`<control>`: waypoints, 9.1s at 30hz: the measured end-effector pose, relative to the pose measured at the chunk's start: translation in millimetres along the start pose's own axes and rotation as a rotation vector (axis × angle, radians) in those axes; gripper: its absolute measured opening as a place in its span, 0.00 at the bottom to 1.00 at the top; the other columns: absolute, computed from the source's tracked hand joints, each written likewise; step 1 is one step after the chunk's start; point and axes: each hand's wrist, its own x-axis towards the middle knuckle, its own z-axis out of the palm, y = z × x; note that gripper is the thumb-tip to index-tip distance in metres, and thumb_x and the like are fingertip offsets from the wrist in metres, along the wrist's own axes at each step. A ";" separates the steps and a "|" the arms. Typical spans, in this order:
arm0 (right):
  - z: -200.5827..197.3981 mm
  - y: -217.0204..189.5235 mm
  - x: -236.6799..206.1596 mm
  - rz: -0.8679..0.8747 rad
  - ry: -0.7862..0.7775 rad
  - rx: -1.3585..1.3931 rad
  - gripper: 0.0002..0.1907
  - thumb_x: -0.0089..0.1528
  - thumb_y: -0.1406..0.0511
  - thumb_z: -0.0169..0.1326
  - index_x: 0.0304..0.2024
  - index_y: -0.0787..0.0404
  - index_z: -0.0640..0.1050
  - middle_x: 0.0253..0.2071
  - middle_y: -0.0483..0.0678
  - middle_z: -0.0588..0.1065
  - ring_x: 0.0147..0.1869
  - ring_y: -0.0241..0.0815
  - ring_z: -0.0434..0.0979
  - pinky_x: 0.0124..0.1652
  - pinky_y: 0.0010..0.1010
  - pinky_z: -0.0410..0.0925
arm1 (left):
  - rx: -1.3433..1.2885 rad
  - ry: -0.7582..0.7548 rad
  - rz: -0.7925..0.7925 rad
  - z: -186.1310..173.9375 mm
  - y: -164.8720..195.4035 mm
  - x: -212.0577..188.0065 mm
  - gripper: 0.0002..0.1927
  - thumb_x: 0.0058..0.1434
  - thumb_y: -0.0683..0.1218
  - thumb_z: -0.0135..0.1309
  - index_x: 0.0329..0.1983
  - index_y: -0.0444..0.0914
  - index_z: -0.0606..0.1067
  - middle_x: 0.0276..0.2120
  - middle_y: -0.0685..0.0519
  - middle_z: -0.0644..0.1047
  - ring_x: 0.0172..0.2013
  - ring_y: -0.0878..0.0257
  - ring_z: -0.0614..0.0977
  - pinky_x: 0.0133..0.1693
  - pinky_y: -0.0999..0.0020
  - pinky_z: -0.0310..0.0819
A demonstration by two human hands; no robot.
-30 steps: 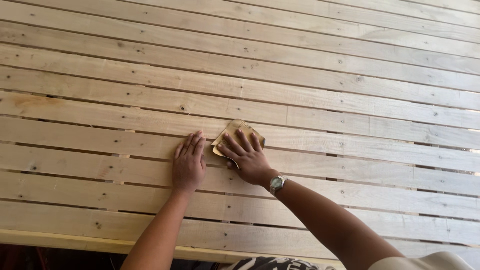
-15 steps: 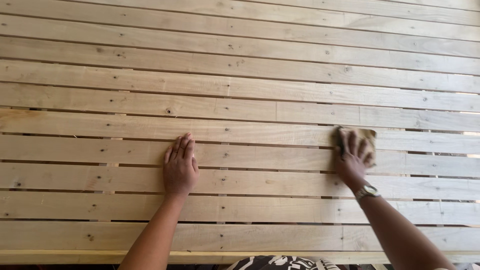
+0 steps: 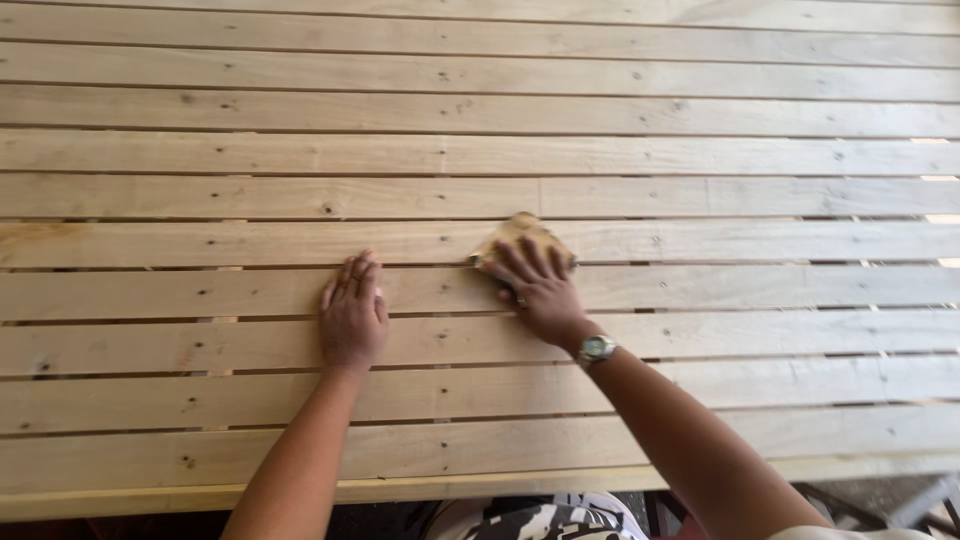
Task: The person sands a large slatted wooden panel by hand, rubbing a piece of sandpaper back and forth across the planks while steadying the panel with the other hand. They work across different sections of the panel, briefly fold the sandpaper, and continue sanding along the edges and rails.
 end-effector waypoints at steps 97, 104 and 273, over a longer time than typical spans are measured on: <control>24.0 -37.4 -174.5 0.120 -0.100 0.041 0.35 0.63 0.56 0.53 0.74 0.40 0.62 0.67 0.47 0.61 0.71 0.56 0.50 0.72 0.51 0.42 | 0.010 -0.012 0.086 -14.2 20.7 -56.5 0.24 0.70 0.50 0.46 0.67 0.38 0.71 0.71 0.48 0.67 0.71 0.46 0.64 0.69 0.47 0.53; 32.5 -142.0 -89.6 -0.140 -0.031 0.153 0.39 0.62 0.57 0.58 0.74 0.51 0.61 0.65 0.48 0.62 0.71 0.51 0.56 0.71 0.48 0.49 | -0.029 -0.026 0.046 -17.4 19.4 -56.2 0.24 0.70 0.51 0.46 0.67 0.39 0.70 0.72 0.49 0.66 0.71 0.47 0.64 0.68 0.47 0.53; -9.6 79.9 -241.7 0.345 0.133 0.011 0.38 0.68 0.43 0.36 0.76 0.51 0.56 0.80 0.43 0.49 0.83 0.40 0.40 0.75 0.39 0.36 | -0.093 -0.167 0.280 57.8 180.6 -59.7 0.19 0.71 0.52 0.47 0.60 0.45 0.78 0.66 0.58 0.73 0.68 0.54 0.71 0.69 0.46 0.54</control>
